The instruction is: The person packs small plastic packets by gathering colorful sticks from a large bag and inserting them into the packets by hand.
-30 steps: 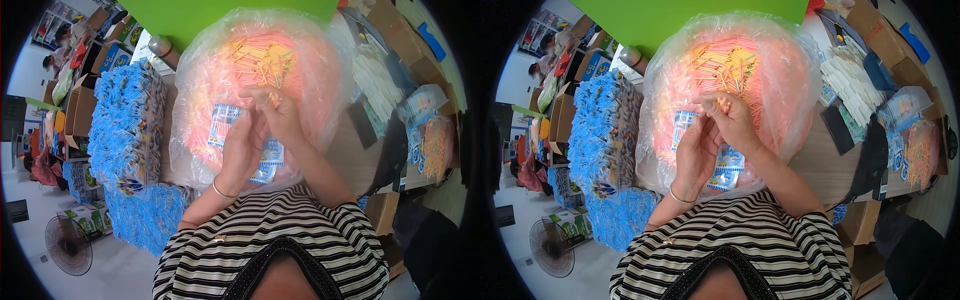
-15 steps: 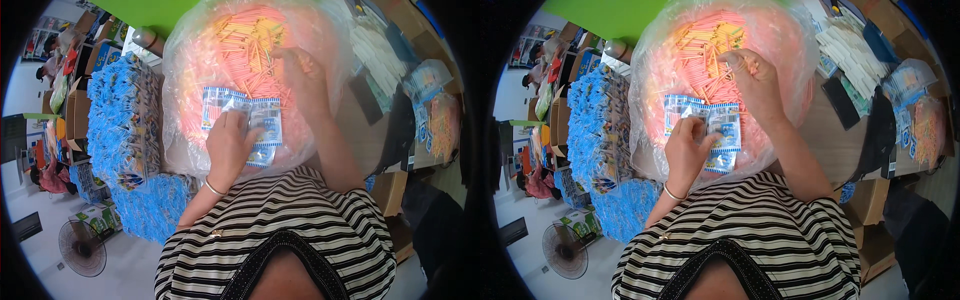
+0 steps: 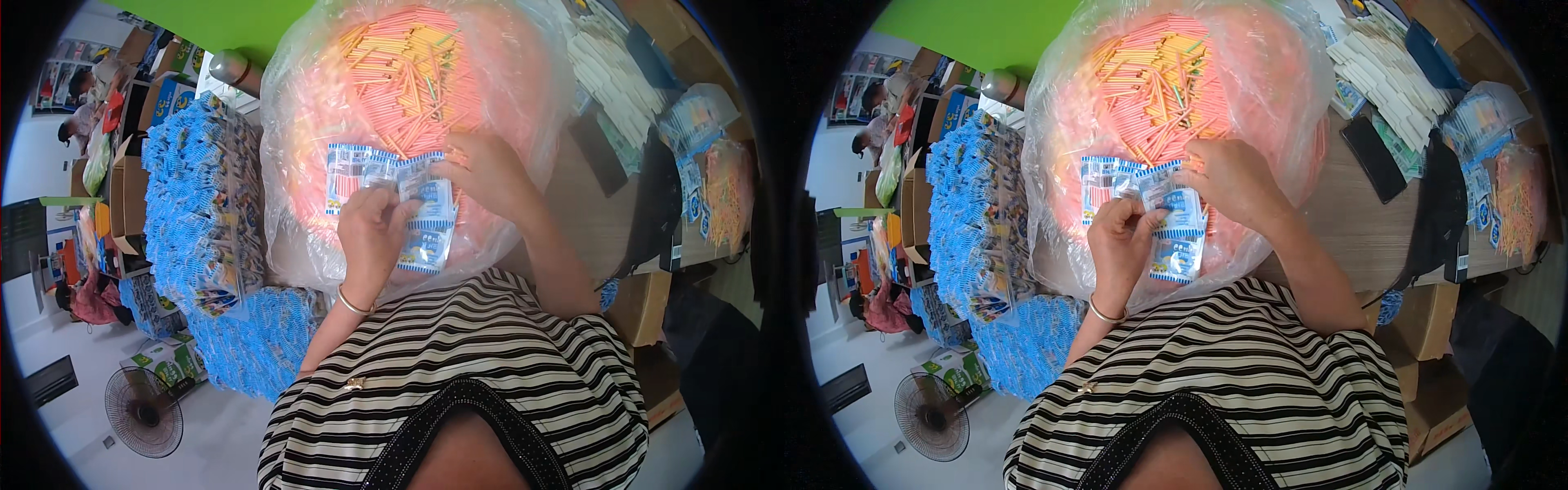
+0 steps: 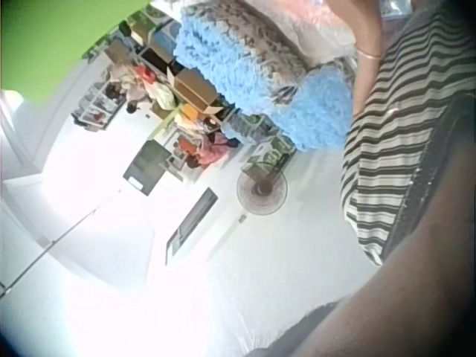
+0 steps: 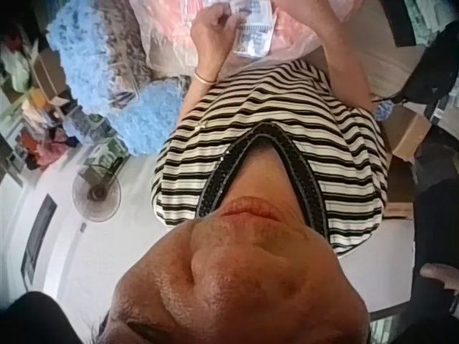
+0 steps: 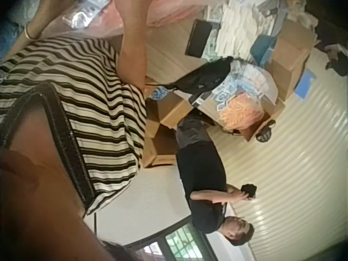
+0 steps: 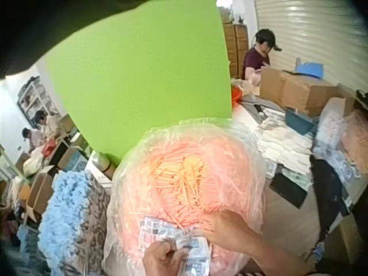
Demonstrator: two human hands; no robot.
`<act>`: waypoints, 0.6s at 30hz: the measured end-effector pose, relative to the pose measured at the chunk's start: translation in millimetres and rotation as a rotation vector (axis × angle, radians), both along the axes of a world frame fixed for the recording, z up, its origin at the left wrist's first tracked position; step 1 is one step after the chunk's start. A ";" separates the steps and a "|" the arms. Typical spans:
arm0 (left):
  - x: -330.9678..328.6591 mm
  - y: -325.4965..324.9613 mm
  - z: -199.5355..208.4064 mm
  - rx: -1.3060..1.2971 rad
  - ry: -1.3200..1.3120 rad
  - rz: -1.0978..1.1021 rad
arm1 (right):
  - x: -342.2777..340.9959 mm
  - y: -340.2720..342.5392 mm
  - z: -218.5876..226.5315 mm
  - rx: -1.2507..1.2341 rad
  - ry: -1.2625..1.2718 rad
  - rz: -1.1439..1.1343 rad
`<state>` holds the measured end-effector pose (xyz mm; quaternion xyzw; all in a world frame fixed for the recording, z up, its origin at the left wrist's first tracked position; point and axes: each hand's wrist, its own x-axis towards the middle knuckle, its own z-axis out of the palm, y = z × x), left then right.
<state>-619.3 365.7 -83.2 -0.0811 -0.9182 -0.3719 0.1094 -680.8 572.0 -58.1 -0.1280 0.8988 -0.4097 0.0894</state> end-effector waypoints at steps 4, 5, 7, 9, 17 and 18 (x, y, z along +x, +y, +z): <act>-4.8 -2.6 4.7 -0.010 0.144 -0.046 | -1.4 3.4 4.4 -0.079 0.063 0.081; -6.4 -1.0 7.3 -0.011 0.149 -0.041 | -1.3 4.2 7.4 -0.082 0.073 0.088; -9.9 8.5 15.0 0.086 0.190 0.066 | -1.6 5.0 13.1 -0.085 0.088 0.099; -12.4 7.9 17.1 0.132 0.216 0.124 | -1.5 5.3 19.5 -0.172 0.001 0.130; -17.6 -0.9 10.5 0.665 -0.353 0.034 | 1.6 2.8 19.8 -0.164 0.039 0.006; -17.9 -4.7 8.9 0.675 -0.354 0.066 | 1.6 3.6 18.9 -0.165 0.087 -0.023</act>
